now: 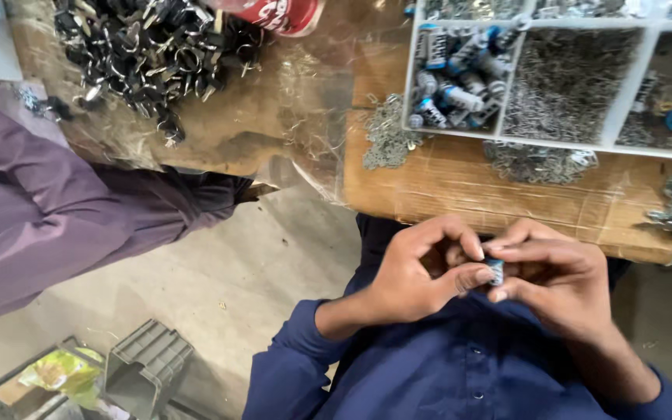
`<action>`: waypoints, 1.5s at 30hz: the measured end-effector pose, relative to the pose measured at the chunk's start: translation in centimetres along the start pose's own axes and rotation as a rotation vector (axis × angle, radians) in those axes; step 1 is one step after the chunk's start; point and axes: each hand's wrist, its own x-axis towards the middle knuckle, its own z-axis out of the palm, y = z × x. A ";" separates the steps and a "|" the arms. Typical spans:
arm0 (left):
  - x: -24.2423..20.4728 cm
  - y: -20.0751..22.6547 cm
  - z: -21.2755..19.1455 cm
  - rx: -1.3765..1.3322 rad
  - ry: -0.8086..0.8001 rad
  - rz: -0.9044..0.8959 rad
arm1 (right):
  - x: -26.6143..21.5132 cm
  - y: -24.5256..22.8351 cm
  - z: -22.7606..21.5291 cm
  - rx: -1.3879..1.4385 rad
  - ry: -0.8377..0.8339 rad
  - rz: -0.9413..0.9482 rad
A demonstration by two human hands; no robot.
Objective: The person repeatedly picks up small cylindrical key fobs and metal key blanks from a compartmentalized tray, then inserts the blanks into the fobs by hand. The person handles the items one at a time and places the assembled units back into the tray.
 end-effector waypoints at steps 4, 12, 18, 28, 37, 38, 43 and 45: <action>-1.1 0.0 -1.9 0.038 0.012 -0.028 | 1.3 0.0 1.3 -0.030 -0.083 0.009; -0.5 2.6 -2.0 1.035 -0.012 0.664 | 1.1 -0.8 2.5 0.059 0.011 0.005; -1.7 2.7 -3.1 0.602 -0.081 0.333 | 1.2 -1.3 1.9 0.049 -0.167 0.061; -1.9 0.5 -3.1 0.209 0.080 0.053 | 2.0 -0.2 2.8 -0.045 -0.124 -0.010; 3.0 5.3 -1.8 1.568 0.379 0.523 | 0.0 -1.4 1.3 0.164 0.116 -0.083; 2.6 5.1 -1.8 1.498 0.349 0.540 | -0.4 -1.5 1.1 0.134 0.138 -0.080; 1.5 3.9 -1.8 1.573 0.352 0.511 | -0.6 -1.5 0.6 0.129 0.139 -0.090; 1.6 3.5 -1.6 1.673 0.311 0.504 | -0.5 -1.7 0.5 0.118 0.116 -0.079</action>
